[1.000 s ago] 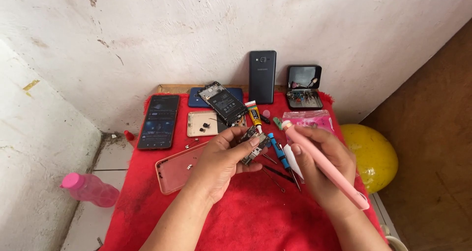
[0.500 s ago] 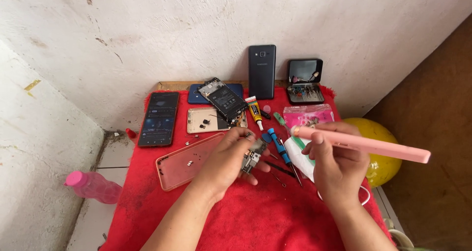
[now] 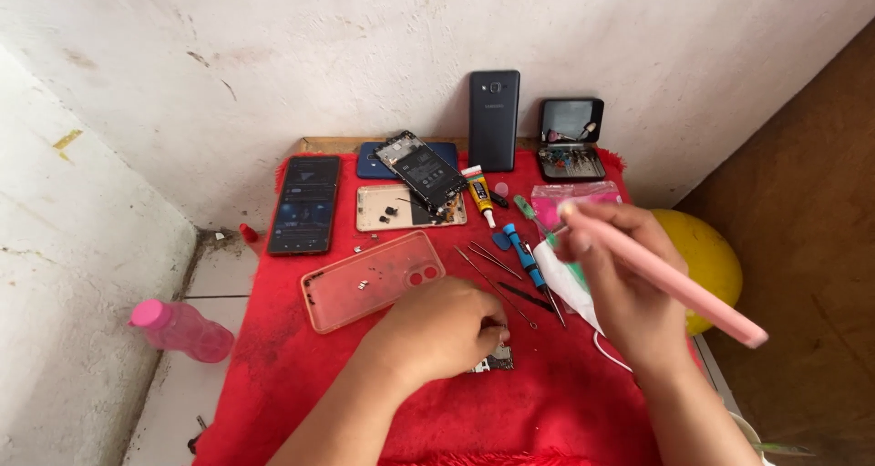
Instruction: Brushing a phone circuit board with a toothbrush and then using a handheld tool to apply heat or air to it.
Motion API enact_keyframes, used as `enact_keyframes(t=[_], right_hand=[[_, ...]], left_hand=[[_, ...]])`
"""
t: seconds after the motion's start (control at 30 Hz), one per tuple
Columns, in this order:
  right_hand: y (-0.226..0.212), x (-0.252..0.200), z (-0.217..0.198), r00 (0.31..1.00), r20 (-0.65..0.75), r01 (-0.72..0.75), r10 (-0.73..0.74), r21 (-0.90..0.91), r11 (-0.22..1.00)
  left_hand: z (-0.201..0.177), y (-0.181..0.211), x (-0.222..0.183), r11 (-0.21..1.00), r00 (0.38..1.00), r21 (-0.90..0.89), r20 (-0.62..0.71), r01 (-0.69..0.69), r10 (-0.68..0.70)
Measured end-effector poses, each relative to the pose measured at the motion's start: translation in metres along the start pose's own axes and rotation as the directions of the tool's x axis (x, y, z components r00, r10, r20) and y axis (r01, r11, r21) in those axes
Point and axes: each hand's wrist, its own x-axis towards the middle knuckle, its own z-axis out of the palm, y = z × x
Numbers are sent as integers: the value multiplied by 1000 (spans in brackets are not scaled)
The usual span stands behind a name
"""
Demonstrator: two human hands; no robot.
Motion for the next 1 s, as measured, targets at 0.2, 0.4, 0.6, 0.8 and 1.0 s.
enact_keyframes(t=[0.2,0.4,0.6,0.8,1.0], right_hand=[[-17,-73,-21,981,82,-148,174,-254,956],[-17,-114,-28,870,54,-471,490,-205,858],[-14,-103,-27,913,294,-152,282,-396,905],[5,-112,-24,891,37,-446,453,-119,887],[-12,-107,-18,899,124,-378,419,-262,888]], left_hand=[[-3,-9,-7,997,1000,81,28,-12,10],[2,-9,-3,981,995,191,102,-23,4],[3,-11,-2,992,999,116,-9,-43,45],[1,-15,-4,984,999,175,54,-19,10],[-6,-12,-9,987,993,158,113,14,-32]])
